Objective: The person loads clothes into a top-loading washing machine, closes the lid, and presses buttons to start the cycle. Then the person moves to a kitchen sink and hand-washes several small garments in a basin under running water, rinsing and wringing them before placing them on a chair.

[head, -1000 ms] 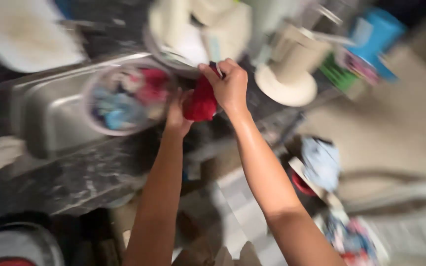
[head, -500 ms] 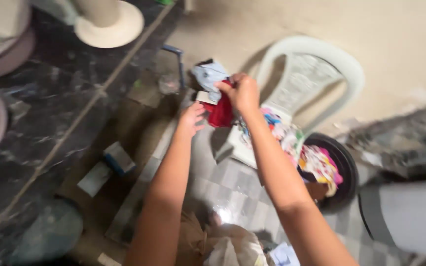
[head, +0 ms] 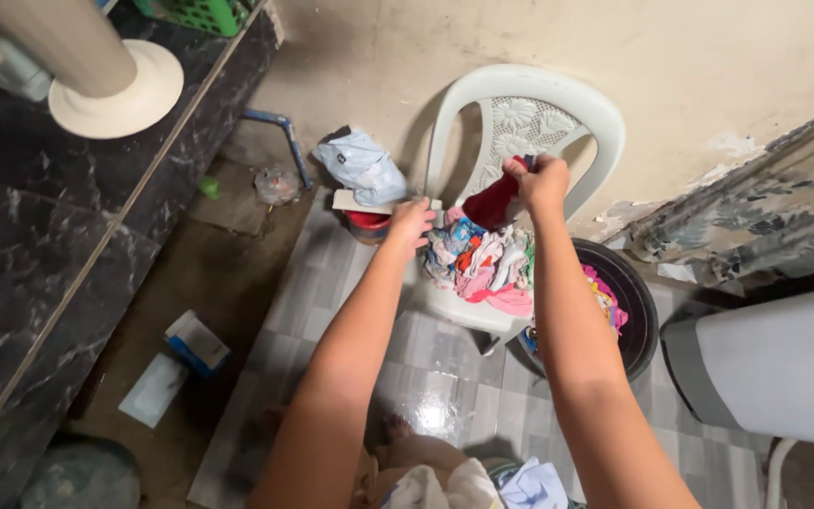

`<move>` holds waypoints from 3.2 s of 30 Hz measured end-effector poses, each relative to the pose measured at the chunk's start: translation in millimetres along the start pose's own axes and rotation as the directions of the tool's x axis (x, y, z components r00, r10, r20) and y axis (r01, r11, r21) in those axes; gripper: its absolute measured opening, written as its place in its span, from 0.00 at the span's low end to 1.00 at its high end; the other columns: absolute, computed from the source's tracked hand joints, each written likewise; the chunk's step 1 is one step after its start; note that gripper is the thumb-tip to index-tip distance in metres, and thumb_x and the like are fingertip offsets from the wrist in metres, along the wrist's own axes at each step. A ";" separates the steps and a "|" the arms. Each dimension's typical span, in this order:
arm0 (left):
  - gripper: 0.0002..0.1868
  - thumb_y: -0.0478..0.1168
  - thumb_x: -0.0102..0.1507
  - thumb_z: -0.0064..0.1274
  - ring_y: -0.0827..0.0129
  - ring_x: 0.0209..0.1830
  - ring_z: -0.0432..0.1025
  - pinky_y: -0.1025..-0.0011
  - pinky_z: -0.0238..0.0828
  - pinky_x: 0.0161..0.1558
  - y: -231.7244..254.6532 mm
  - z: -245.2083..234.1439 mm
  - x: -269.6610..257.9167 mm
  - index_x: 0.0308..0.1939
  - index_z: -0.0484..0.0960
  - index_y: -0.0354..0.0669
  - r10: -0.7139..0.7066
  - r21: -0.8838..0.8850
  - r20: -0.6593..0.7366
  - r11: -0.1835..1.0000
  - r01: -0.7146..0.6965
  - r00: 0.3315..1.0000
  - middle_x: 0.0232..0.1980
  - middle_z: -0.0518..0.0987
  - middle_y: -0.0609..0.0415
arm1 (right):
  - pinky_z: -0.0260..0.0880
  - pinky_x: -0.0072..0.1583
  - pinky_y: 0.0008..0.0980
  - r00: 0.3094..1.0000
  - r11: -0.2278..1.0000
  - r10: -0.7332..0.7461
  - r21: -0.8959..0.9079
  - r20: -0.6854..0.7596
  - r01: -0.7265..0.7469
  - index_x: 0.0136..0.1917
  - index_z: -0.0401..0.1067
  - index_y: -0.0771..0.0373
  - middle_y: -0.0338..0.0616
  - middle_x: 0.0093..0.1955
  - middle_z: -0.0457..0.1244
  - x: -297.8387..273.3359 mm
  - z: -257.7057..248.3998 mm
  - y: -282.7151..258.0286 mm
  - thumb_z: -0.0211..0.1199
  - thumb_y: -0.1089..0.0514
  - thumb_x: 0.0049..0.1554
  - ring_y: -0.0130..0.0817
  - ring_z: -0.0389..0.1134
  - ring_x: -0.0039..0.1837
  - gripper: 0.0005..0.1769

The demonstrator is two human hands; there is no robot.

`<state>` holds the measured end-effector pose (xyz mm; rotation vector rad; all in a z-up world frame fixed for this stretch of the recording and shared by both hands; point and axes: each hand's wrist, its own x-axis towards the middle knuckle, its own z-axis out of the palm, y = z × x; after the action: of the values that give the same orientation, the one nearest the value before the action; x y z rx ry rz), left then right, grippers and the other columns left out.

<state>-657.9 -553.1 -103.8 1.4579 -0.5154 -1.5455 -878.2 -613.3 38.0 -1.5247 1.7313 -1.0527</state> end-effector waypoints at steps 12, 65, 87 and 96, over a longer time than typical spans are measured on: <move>0.29 0.57 0.65 0.49 0.55 0.62 0.71 0.45 0.65 0.60 34.9 60.1 18.8 0.64 0.75 0.45 0.069 0.084 0.060 0.994 -0.074 0.996 0.63 0.80 0.52 | 0.62 0.32 0.42 0.948 0.950 0.309 0.075 -0.077 -0.303 0.46 0.74 0.72 0.48 0.34 0.65 99.2 0.9 145.8 0.71 0.50 0.56 0.37 0.63 0.31 0.20; 0.35 0.64 0.73 0.41 0.62 0.63 0.61 0.53 0.58 0.57 -66.3 -800.9 -355.5 0.76 0.61 0.49 -0.261 -0.245 -0.954 0.405 -0.881 0.145 0.69 0.66 0.58 | 0.66 0.66 0.49 -0.469 0.362 -0.633 0.771 0.616 0.524 0.67 0.66 0.65 0.61 0.64 0.65 -616.0 842.4 -379.8 0.72 0.45 0.51 0.55 0.67 0.67 0.37; 0.29 0.68 0.64 0.49 0.56 0.38 0.75 0.51 0.74 0.40 -77.0 -874.8 -319.1 0.47 0.81 0.47 -0.222 -0.341 -0.909 -0.091 -0.935 0.353 0.41 0.79 0.49 | 0.69 0.48 0.38 -0.729 0.382 -0.679 0.889 0.084 -0.254 0.45 0.76 0.70 0.51 0.48 0.66 -631.5 697.7 -445.2 0.67 0.62 0.50 0.39 0.69 0.47 0.10; 0.19 0.46 0.65 0.45 0.57 0.34 0.80 0.53 0.77 0.33 -39.5 -823.6 -346.9 0.42 0.84 0.32 -0.462 -0.346 -0.872 0.346 -0.872 0.162 0.39 0.85 0.47 | 0.63 0.39 0.50 -0.379 0.407 -0.688 0.762 0.618 0.504 0.32 0.74 0.67 0.58 0.27 0.63 -647.4 775.6 -436.6 0.68 0.49 0.60 0.55 0.63 0.30 0.22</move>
<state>57.0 -15.6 -118.2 0.8950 0.8477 0.0058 105.1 -123.0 -23.9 -2.2653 -0.4215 -0.1647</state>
